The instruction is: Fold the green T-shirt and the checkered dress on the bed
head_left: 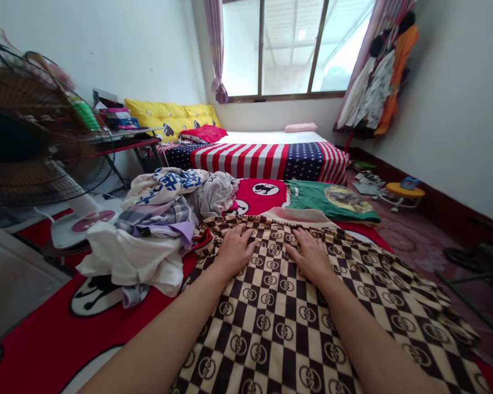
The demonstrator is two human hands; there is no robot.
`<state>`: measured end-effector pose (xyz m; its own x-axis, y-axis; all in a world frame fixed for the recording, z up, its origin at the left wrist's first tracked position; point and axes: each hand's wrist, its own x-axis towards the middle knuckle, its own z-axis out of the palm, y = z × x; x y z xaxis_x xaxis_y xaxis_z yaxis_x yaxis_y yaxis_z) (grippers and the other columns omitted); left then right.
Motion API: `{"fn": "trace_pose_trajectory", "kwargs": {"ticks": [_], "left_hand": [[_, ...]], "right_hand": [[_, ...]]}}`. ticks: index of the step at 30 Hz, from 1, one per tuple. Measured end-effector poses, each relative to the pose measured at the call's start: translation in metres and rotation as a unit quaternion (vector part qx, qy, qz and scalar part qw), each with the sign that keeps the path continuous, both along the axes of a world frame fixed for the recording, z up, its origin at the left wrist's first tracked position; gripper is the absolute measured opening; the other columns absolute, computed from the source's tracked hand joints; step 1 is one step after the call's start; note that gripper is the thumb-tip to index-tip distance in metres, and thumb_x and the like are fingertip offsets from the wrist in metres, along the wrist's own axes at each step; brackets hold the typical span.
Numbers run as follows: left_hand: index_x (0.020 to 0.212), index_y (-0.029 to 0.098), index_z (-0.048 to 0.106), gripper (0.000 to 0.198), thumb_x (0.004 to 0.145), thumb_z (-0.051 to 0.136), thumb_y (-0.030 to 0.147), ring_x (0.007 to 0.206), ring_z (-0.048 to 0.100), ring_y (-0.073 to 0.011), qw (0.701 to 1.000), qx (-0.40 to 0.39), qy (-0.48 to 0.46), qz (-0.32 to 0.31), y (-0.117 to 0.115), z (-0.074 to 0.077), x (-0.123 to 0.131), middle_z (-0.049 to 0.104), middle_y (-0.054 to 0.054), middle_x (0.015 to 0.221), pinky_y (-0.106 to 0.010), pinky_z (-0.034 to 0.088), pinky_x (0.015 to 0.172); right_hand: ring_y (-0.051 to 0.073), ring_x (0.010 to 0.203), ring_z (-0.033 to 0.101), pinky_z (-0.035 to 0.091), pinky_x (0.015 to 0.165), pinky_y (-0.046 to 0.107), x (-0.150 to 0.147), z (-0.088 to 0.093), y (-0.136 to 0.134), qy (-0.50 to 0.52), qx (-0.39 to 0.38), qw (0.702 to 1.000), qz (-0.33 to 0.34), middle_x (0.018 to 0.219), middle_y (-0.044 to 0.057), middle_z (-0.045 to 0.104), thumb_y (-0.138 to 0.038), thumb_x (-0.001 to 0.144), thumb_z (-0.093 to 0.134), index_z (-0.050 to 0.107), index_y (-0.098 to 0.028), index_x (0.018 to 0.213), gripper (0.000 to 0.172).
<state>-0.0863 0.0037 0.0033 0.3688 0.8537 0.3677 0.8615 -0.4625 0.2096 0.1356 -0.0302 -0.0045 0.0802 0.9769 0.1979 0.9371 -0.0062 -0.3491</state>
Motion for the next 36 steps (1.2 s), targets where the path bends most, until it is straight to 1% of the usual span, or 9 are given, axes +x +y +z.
{"fn": "trace_pose_trajectory", "kwargs": {"ticks": [7, 12, 15, 17, 19, 23, 27, 30, 36], "left_hand": [[0.122, 0.019, 0.059, 0.038, 0.09, 0.051, 0.036, 0.124, 0.046, -0.0268, 1.0, -0.001, -0.026, 0.0, 0.0, -0.003, 0.0, 0.051, -0.012, 0.134, -0.042, 0.033, 0.108], [0.124, 0.017, 0.058, 0.041, 0.089, 0.051, 0.037, 0.128, 0.043, -0.0285, 0.999, -0.013, -0.046, -0.001, 0.001, -0.005, -0.002, 0.048, -0.014, 0.137, -0.045, 0.03, 0.111], [0.124, 0.017, 0.058, 0.042, 0.089, 0.051, 0.039, 0.128, 0.043, -0.0291, 0.999, -0.015, -0.051, -0.002, 0.002, -0.007, -0.002, 0.049, -0.015, 0.137, -0.045, 0.03, 0.111], [0.122, 0.016, 0.059, 0.041, 0.088, 0.052, 0.038, 0.127, 0.044, -0.0293, 0.999, -0.008, -0.053, -0.002, 0.003, -0.009, -0.001, 0.05, -0.015, 0.136, -0.045, 0.031, 0.11], [0.122, 0.017, 0.059, 0.04, 0.088, 0.052, 0.038, 0.127, 0.044, -0.0292, 0.998, -0.003, -0.057, -0.002, 0.003, -0.009, -0.001, 0.05, -0.015, 0.135, -0.045, 0.03, 0.11], [0.122, 0.017, 0.059, 0.039, 0.088, 0.053, 0.037, 0.13, 0.041, -0.0287, 0.998, -0.012, -0.069, -0.008, 0.002, -0.009, -0.001, 0.049, -0.014, 0.137, -0.046, 0.028, 0.112], [0.122, 0.019, 0.059, 0.039, 0.087, 0.054, 0.036, 0.132, 0.04, -0.0285, 0.997, -0.012, -0.074, -0.012, 0.001, -0.008, -0.002, 0.048, -0.014, 0.138, -0.046, 0.027, 0.113], [0.125, 0.019, 0.057, 0.042, 0.086, 0.057, 0.034, 0.132, 0.039, -0.0292, 0.996, -0.005, -0.084, -0.018, 0.0, -0.008, -0.003, 0.046, -0.015, 0.14, -0.047, 0.028, 0.113], [0.134, 0.019, 0.048, 0.06, 0.08, 0.061, 0.042, 0.134, 0.036, -0.0326, 0.995, 0.007, -0.097, 0.021, -0.001, -0.003, -0.004, 0.044, -0.016, 0.142, -0.051, 0.024, 0.113]], "right_hand": [[0.027, 0.139, 0.032, 0.023, 0.114, 0.052, 0.011, 0.007, 0.007, 0.054, -0.034, 0.998, 0.015, 0.148, 0.012, 0.04, -0.036, 0.09, 0.049, 0.052, -0.016, 0.134, 0.049], [0.027, 0.133, 0.042, 0.035, 0.11, 0.039, 0.045, 0.038, 0.014, 0.187, -0.153, 0.965, 0.104, 0.146, 0.007, 0.044, -0.04, 0.078, 0.064, 0.058, -0.023, 0.13, 0.056], [0.027, 0.115, 0.059, 0.049, 0.094, 0.035, 0.063, 0.064, 0.023, 0.274, -0.209, 0.933, 0.101, 0.128, 0.007, 0.062, -0.042, 0.076, 0.065, 0.068, -0.023, 0.115, 0.044], [0.024, 0.094, 0.068, 0.054, 0.078, 0.031, 0.063, 0.078, 0.033, 0.281, -0.201, 0.938, 0.039, 0.106, 0.011, 0.071, -0.038, 0.074, 0.067, 0.072, -0.016, 0.106, 0.039], [0.021, 0.075, 0.069, 0.053, 0.063, 0.027, 0.052, 0.084, 0.046, 0.243, -0.153, 0.958, -0.008, 0.086, 0.012, 0.073, -0.035, 0.074, 0.067, 0.072, -0.01, 0.1, 0.036], [0.015, 0.061, 0.063, 0.048, 0.054, 0.023, 0.006, 0.074, 0.076, 0.151, -0.079, 0.985, 0.038, 0.071, 0.006, 0.07, -0.032, 0.076, 0.066, 0.071, -0.011, 0.1, 0.033], [0.016, 0.066, 0.062, 0.047, 0.061, 0.024, -0.035, 0.053, 0.105, 0.073, -0.041, 0.995, 0.058, 0.072, 0.003, 0.069, -0.028, 0.068, 0.073, 0.073, -0.016, 0.097, 0.031], [0.019, 0.073, 0.064, 0.046, 0.068, 0.026, -0.051, 0.048, 0.122, 0.024, -0.008, 0.999, 0.045, 0.075, 0.005, 0.07, -0.027, 0.072, 0.067, 0.075, -0.018, 0.081, 0.015], [0.022, 0.087, 0.065, 0.046, 0.077, 0.029, -0.061, 0.047, 0.142, -0.01, 0.055, 0.998, 0.004, 0.089, 0.01, 0.073, -0.024, 0.081, 0.051, 0.074, -0.015, 0.088, 0.026]]}}
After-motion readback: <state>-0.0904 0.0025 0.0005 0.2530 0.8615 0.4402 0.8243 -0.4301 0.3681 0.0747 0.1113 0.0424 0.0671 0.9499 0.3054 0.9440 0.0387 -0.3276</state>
